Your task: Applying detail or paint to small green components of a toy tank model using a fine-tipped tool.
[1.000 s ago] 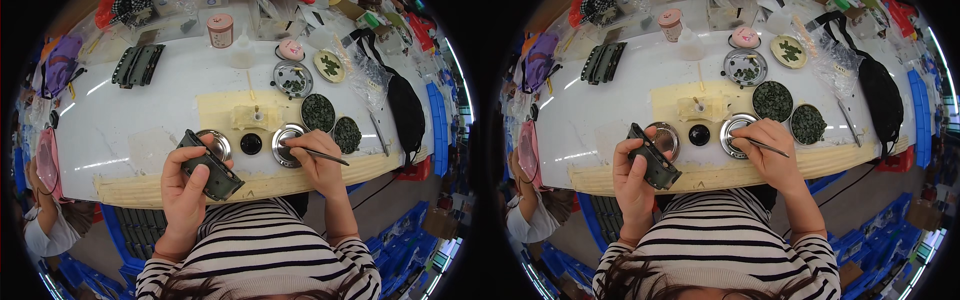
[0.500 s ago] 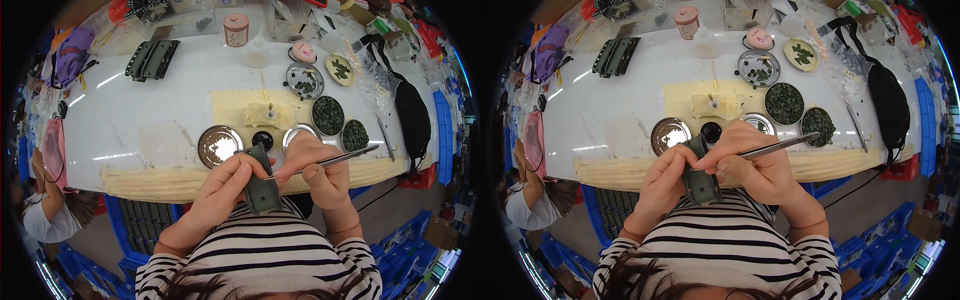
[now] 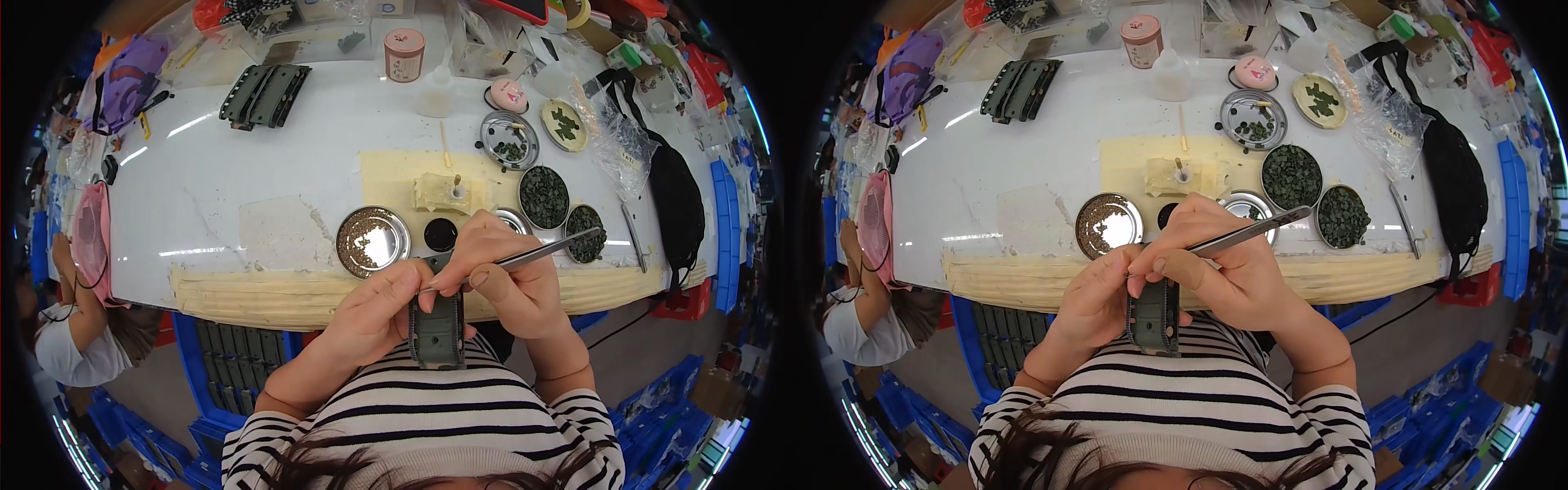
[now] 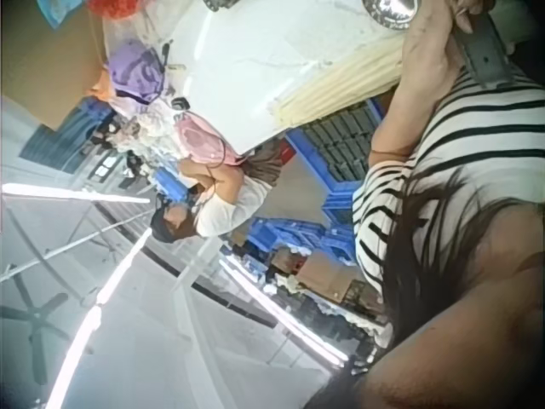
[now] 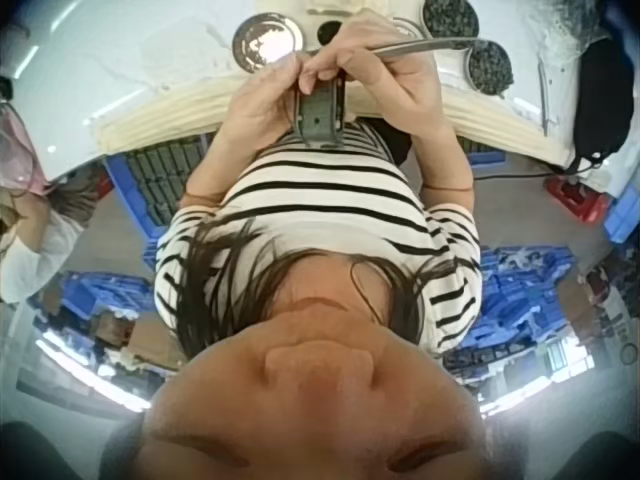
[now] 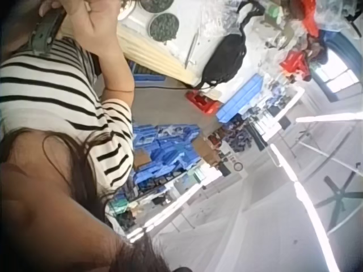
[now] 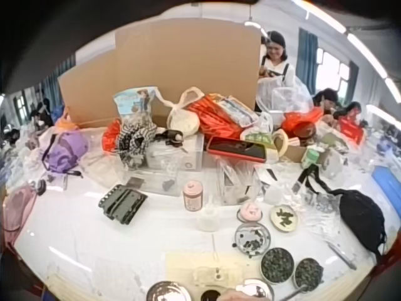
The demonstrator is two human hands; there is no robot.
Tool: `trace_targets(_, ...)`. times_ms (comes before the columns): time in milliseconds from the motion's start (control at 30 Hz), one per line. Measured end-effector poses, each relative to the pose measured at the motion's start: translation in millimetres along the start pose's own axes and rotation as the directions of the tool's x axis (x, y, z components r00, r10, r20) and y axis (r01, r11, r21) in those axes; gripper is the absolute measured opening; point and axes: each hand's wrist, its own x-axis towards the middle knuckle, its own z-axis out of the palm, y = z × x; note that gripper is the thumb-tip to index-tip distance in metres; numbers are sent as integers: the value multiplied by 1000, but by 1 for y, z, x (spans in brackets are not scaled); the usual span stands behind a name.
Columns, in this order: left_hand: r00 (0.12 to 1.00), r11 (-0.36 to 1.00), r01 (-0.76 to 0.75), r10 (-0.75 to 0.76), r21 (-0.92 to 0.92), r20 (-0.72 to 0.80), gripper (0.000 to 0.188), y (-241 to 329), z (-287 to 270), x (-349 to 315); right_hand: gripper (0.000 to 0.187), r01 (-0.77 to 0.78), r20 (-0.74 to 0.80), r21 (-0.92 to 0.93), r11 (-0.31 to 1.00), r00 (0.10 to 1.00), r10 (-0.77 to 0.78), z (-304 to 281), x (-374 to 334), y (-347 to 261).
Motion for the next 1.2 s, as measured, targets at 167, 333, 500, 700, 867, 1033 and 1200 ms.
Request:
trace_targets(167,999,999,5,-3,48,-38,34,0,-1,-1,13,-16,7,-47,999,1000,16,0,0,0)
trace_targets(333,991,980,-21,47,199,-126,32,3,6,-1,14,1,-66,-101,995,998,-8,3,-4,-7)
trace_targets(500,930,882,-225,320,413,-178,28,-6,5,3,18,47,-169,-132,990,983,-70,14,-15,-17)
trace_targets(700,850,729,-348,510,589,-129,24,-14,2,7,18,28,-165,-200,979,984,-62,18,-13,-17)
trace_targets(867,818,665,-368,564,649,-113,21,-18,-1,9,17,15,-177,-190,982,983,-50,21,-11,-14)
trace_targets(1033,797,645,-384,592,661,-115,19,-20,-2,9,17,31,-168,-219,975,983,-69,21,-10,-12)
trace_targets(1200,787,642,-397,606,656,-117,18,-21,-2,10,17,32,-171,-236,971,983,-74,21,-10,-10)
